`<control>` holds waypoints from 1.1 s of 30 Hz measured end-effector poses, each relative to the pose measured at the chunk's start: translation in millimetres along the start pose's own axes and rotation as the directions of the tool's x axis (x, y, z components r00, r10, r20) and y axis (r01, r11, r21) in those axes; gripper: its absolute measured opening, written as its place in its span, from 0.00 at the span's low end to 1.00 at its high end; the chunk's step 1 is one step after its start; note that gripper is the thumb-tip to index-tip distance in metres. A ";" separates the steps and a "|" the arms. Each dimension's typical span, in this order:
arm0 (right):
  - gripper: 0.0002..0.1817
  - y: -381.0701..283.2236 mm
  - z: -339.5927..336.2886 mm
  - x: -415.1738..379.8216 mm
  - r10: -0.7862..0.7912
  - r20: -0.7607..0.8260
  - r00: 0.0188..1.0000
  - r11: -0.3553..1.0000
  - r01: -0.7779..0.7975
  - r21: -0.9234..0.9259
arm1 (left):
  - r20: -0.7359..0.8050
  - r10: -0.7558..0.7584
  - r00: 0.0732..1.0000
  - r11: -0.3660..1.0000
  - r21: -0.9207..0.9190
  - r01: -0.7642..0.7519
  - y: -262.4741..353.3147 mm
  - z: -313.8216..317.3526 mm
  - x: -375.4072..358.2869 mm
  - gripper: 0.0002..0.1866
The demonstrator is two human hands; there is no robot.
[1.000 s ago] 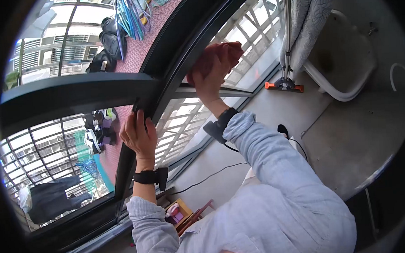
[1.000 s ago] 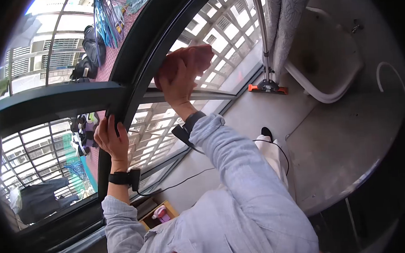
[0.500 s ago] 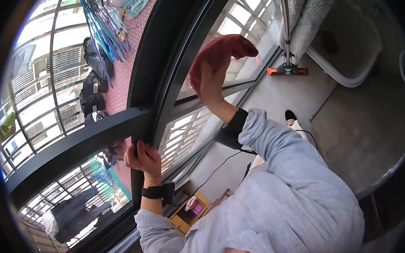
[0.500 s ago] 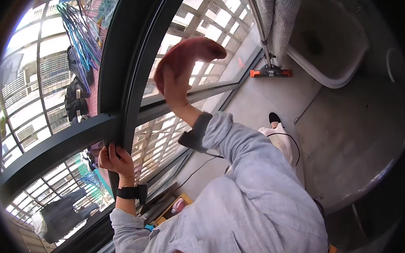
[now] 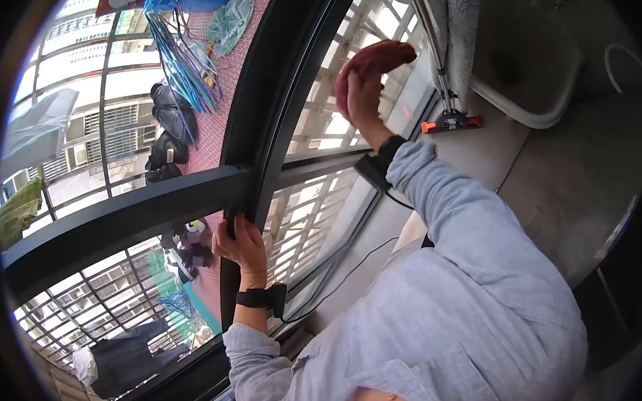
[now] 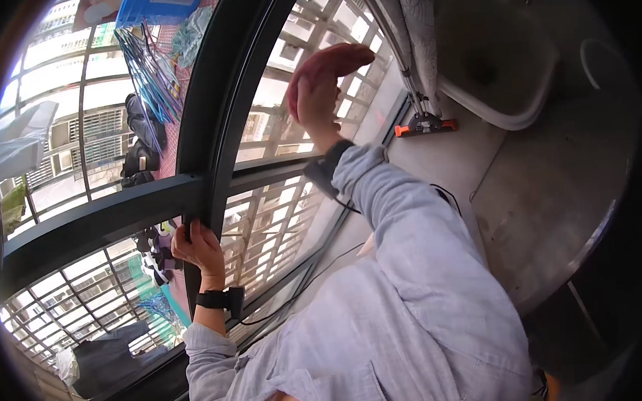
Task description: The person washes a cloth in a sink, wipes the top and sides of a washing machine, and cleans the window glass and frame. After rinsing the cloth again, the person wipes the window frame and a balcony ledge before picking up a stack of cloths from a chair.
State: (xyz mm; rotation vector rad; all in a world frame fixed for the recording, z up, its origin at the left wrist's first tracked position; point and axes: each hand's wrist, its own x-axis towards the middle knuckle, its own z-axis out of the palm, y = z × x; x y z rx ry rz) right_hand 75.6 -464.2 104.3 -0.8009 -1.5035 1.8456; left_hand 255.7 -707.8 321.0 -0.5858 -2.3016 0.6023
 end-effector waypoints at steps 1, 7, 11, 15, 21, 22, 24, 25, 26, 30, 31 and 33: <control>0.30 -5.4 -9.9 -30.5 0.007 0.172 0.985 0.997 -0.020 0.072 | -0.016 0.015 1.000 1.000 -0.002 -0.015 -1.1 0.9 -0.3 0.14; 0.26 -102.6 -37.8 -99.9 -0.138 0.486 0.863 0.989 0.094 0.114 | 0.028 0.032 0.999 0.999 -0.043 -0.031 0.3 -8.4 2.8 0.14; 0.14 -74.5 4.3 -7.6 -0.412 0.011 0.911 0.910 0.410 0.064 | 0.027 0.031 0.999 0.999 -0.042 -0.030 -0.3 -5.9 2.2 0.13; 0.17 -5.0 -9.8 100.3 -0.122 0.055 0.991 0.992 0.119 0.052 | 0.017 0.000 1.000 1.000 -0.009 0.000 2.3 -2.1 1.3 0.12; 0.31 71.0 -12.5 -50.3 0.636 0.202 0.745 0.771 -0.614 -0.167 | -0.014 0.012 1.000 1.000 0.006 -0.012 3.6 1.1 5.9 0.11; 0.32 47.6 -19.3 -69.9 0.674 0.267 0.689 0.738 -0.649 -0.186 | -0.002 0.013 1.000 1.000 0.009 -0.013 2.8 -1.5 3.3 0.11; 0.33 -4.6 -33.8 -108.5 0.731 0.389 0.561 0.669 -0.701 -0.245 | 0.006 -0.001 1.000 1.000 -0.006 0.001 1.7 -3.7 2.2 0.11; 0.32 -11.5 -32.2 -108.3 0.649 0.440 0.621 0.751 -0.615 -0.241 | 0.006 -0.010 1.000 1.000 -0.017 0.010 3.4 -2.5 2.7 0.11; 0.31 -18.3 -30.5 -108.0 0.559 0.484 0.673 0.823 -0.521 -0.227 | 0.005 -0.027 1.000 0.999 -0.033 0.027 5.7 -1.8 4.0 0.10; 0.27 -92.2 -27.7 -115.4 0.293 0.531 0.795 0.947 -0.319 -0.046 | -0.014 -0.107 0.994 0.993 -0.061 0.106 14.4 -3.5 7.8 0.08; 0.25 -77.2 -11.6 -125.1 0.129 0.368 0.921 0.989 -0.144 0.015 | -0.016 -0.121 0.993 0.992 -0.045 0.120 14.9 -2.4 6.9 0.08; 0.23 -28.0 -2.7 -119.6 0.208 0.305 0.929 0.978 -0.194 -0.078 | -0.029 -0.129 0.991 0.991 -0.031 0.129 12.9 1.4 5.2 0.07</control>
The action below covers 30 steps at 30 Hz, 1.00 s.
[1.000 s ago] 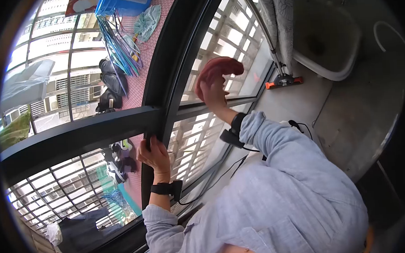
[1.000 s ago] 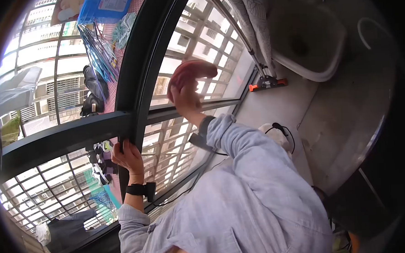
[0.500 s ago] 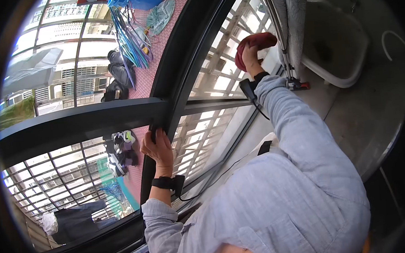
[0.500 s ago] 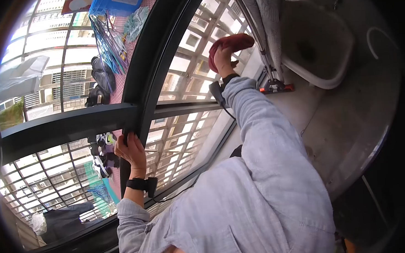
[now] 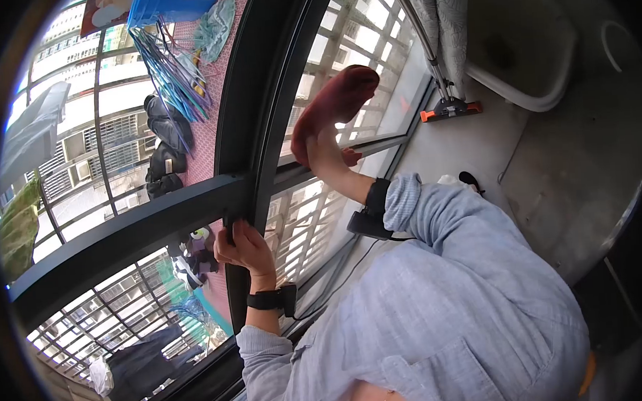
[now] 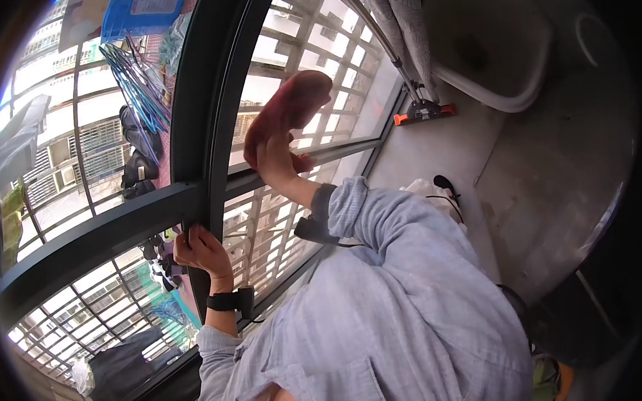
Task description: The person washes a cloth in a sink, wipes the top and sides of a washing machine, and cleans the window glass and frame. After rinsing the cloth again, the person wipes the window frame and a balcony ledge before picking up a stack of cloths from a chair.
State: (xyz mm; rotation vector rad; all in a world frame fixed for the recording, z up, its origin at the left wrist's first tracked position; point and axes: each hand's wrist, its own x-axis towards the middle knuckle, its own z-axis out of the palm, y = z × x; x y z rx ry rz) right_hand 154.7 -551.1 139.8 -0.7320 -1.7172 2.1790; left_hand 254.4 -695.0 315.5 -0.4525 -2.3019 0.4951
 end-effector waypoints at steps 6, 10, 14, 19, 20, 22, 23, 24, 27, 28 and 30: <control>0.17 126.5 -63.5 84.5 0.531 0.051 0.846 0.846 -0.532 0.032 | -0.005 -0.022 1.000 1.000 -0.022 0.021 -0.2 4.4 -5.0 0.06; 0.16 94.7 -58.1 58.5 0.647 0.126 0.752 0.762 -0.645 -0.062 | -0.024 0.003 1.000 0.999 -0.038 -0.004 -2.0 -2.3 -5.7 0.07; 0.21 12.5 -41.5 -14.3 0.179 0.162 0.970 0.974 -0.151 -0.169 | -0.039 0.014 0.999 0.999 -0.029 -0.015 2.0 0.0 2.4 0.06; 0.27 53.8 -25.8 0.5 0.216 0.134 0.967 0.976 -0.211 -0.051 | -0.048 0.001 0.999 0.999 -0.038 -0.003 2.1 1.7 3.7 0.06; 0.24 84.6 -26.1 18.7 0.262 -0.007 0.965 0.964 -0.262 -0.041 | -0.054 -0.005 0.999 0.999 -0.041 0.003 3.0 3.5 4.3 0.06; 0.19 120.2 -58.7 61.6 0.597 0.169 0.785 0.750 -0.620 0.229 | -0.037 -0.023 0.999 0.999 -0.051 0.021 2.8 -1.1 -4.0 0.06; 0.21 184.3 -61.4 81.7 0.632 0.153 0.759 0.758 -0.647 0.079 | -0.038 -0.034 0.999 0.998 -0.060 0.032 2.0 0.9 -5.7 0.06; 0.23 133.1 -71.0 73.2 0.591 0.136 0.795 0.798 -0.601 0.048 | -0.044 -0.042 0.998 0.997 -0.068 0.039 -0.1 4.2 -4.8 0.06; 0.26 141.1 -56.4 48.1 0.494 0.125 0.860 0.864 -0.471 -0.177 | -0.009 -0.014 1.000 1.000 -0.025 0.014 -1.0 1.6 -4.2 0.07; 0.28 124.8 -54.4 31.9 0.376 0.106 0.920 0.913 -0.348 -0.214 | -0.011 -0.030 0.999 0.998 -0.060 0.030 -2.0 3.3 -6.6 0.07; 0.27 94.5 -56.9 31.5 0.380 0.023 0.925 0.884 -0.356 -0.302 | -0.020 -0.035 0.999 0.997 -0.072 0.034 0.2 3.6 -6.1 0.07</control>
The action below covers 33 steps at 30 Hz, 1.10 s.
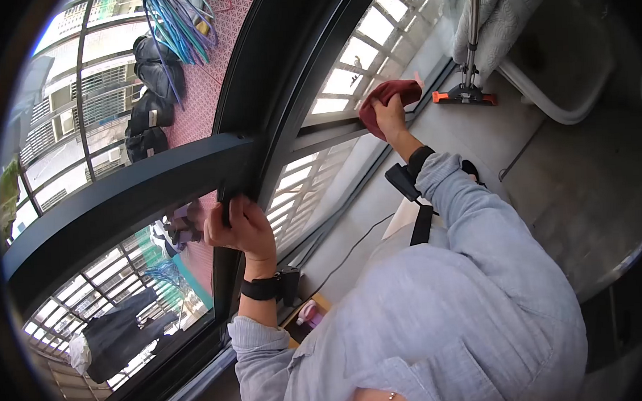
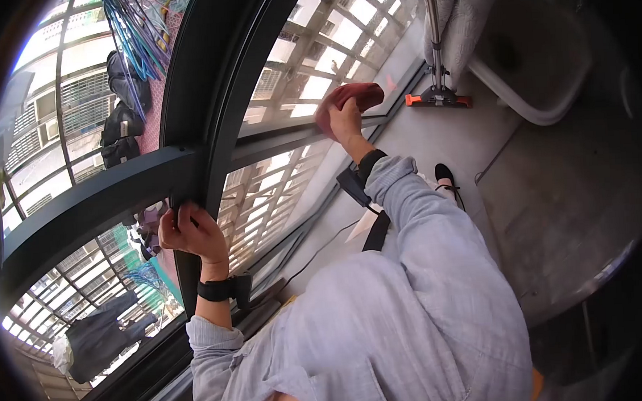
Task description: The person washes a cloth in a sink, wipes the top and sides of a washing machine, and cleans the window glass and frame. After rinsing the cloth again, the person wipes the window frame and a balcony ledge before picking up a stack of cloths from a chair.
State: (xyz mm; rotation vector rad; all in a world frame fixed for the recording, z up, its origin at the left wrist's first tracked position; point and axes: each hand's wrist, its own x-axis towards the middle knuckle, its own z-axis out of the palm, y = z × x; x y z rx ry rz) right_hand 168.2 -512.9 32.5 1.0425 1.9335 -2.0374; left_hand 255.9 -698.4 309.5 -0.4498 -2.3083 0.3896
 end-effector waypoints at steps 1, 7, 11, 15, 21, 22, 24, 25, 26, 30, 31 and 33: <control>0.27 4.4 2.7 10.6 -0.006 -0.050 0.999 0.999 0.008 0.047 | 0.005 0.004 1.000 1.000 -0.002 -0.004 -0.7 -1.2 0.4 0.07; 0.28 24.3 3.0 24.6 -0.048 -0.054 0.997 0.995 0.052 0.079 | 0.007 -0.007 1.000 1.000 0.011 0.007 -0.1 -1.7 1.5 0.06; 0.28 32.5 -1.7 28.4 -0.106 -0.032 0.994 0.990 0.109 0.089 | 0.005 0.053 0.999 0.997 0.060 -0.054 3.7 -4.6 9.7 0.07; 0.30 31.8 1.1 26.9 -0.064 -0.055 0.996 0.988 0.071 0.137 | -0.002 0.043 0.999 0.998 0.055 -0.043 4.4 -1.1 12.0 0.07; 0.28 22.9 -3.1 13.4 -0.117 0.022 0.993 0.993 0.117 0.035 | -0.009 -0.029 1.000 0.999 0.022 0.029 1.0 -2.6 -1.1 0.07; 0.28 17.3 -4.5 10.2 -0.112 0.057 0.992 0.994 0.112 0.008 | -0.014 -0.022 1.000 0.999 0.035 0.023 2.2 0.4 1.7 0.07; 0.26 -0.3 -12.4 -11.0 -0.152 0.162 0.975 0.982 0.167 -0.084 | -0.037 -0.002 0.999 0.999 0.035 0.003 4.1 1.2 4.6 0.06; 0.25 -10.7 -17.0 -21.9 -0.195 0.226 0.955 0.974 0.215 -0.067 | -0.051 0.010 0.999 0.999 0.035 -0.008 4.6 1.3 6.2 0.06; 0.24 -20.0 -21.7 -30.5 -0.239 0.286 0.928 0.964 0.262 -0.047 | -0.055 0.010 0.998 0.999 0.046 -0.007 5.0 1.8 7.0 0.06; 0.24 -75.8 -36.1 -68.4 -0.426 0.424 0.800 0.874 0.484 -0.036 | -0.051 0.014 0.999 0.994 0.111 -0.008 4.4 1.6 5.6 0.06; 0.23 -97.0 -40.4 -86.5 -0.452 0.423 0.785 0.840 0.534 -0.094 | -0.043 0.016 0.999 0.992 0.128 -0.010 4.3 2.6 5.6 0.06; 0.21 -126.5 -44.0 -111.8 -0.690 0.321 0.648 0.712 0.688 0.141 | -0.033 0.001 0.999 0.994 0.108 0.003 4.3 0.7 5.2 0.06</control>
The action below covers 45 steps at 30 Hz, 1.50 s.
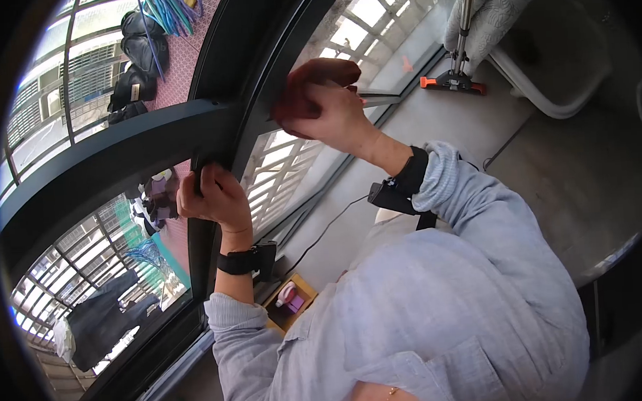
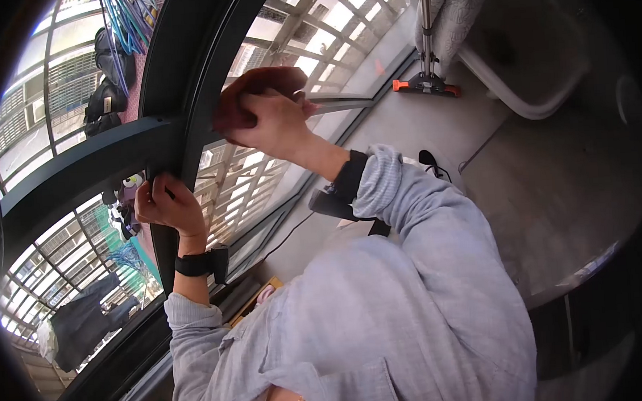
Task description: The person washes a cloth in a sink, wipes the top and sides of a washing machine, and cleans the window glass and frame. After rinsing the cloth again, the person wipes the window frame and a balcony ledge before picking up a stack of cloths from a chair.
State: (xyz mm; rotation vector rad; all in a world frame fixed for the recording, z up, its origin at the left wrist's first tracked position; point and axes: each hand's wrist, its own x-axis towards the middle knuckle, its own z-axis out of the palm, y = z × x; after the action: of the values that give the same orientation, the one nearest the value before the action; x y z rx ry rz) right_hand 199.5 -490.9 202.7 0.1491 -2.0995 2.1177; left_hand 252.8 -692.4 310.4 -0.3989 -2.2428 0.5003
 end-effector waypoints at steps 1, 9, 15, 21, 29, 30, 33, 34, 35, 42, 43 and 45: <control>0.21 -3.6 0.1 -0.7 -0.008 0.019 1.000 1.000 0.008 0.019 | 0.005 0.002 1.000 1.000 -0.011 -0.002 -3.0 1.4 -2.0 0.06; 0.22 164.6 -0.2 -21.9 0.502 0.174 0.847 0.858 -0.462 -0.223 | 0.029 -0.006 1.000 1.000 -0.011 0.006 -0.4 5.4 -2.8 0.08; 0.22 91.4 -18.5 -0.5 0.314 0.308 0.898 0.924 -0.364 0.118 | -0.024 -0.015 1.000 0.999 -0.033 0.014 4.4 3.0 0.8 0.11; 0.11 -100.8 -91.7 27.6 -0.178 0.003 0.984 0.811 0.145 0.567 | -0.080 -0.065 0.995 0.989 -0.141 0.054 5.5 -2.6 6.9 0.13; 0.15 -103.1 -90.3 124.7 -0.410 0.119 0.904 0.289 0.252 -0.924 | -0.178 -0.133 0.975 0.950 -0.302 0.075 5.5 -5.8 11.6 0.09; 0.14 -101.9 -80.0 118.2 -0.433 0.161 0.887 0.305 0.313 -0.900 | -0.184 -0.132 0.974 0.954 -0.290 0.075 3.5 -7.6 11.6 0.10; 0.14 -100.5 -33.6 82.7 -0.498 0.244 0.832 0.483 0.500 -0.719 | -0.146 -0.152 0.978 0.919 -0.384 0.085 1.7 -8.4 7.8 0.11; 0.14 -101.6 -17.7 70.1 -0.523 0.223 0.823 0.595 0.540 -0.595 | -0.148 -0.153 0.977 0.912 -0.403 0.081 1.8 -11.7 7.9 0.11; 0.15 -107.9 -4.3 59.1 -0.461 0.118 0.880 0.732 0.452 -0.510 | -0.143 -0.143 0.979 0.902 -0.427 0.069 1.0 -16.1 5.8 0.12; 0.09 -236.0 -19.0 25.5 -0.577 0.192 0.794 0.816 0.568 0.104 | -0.169 -0.194 0.966 0.881 -0.463 0.096 -17.9 -47.9 -49.1 0.11; 0.11 -260.6 -8.8 28.1 -0.761 0.192 0.620 0.641 0.765 0.068 | -0.172 -0.213 0.962 0.876 -0.469 0.110 -22.5 -53.0 -55.2 0.13; 0.14 -315.3 13.3 29.4 -0.932 0.214 0.291 0.271 0.955 -0.118 | -0.196 -0.266 0.944 0.879 -0.452 0.154 -34.0 -63.5 -62.5 0.14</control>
State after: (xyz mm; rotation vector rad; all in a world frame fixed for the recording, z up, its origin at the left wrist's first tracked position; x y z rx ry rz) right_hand 226.9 -501.4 518.3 1.1929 -1.5112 1.0749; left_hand 336.8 -734.9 325.7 -0.4067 -2.1009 -0.1677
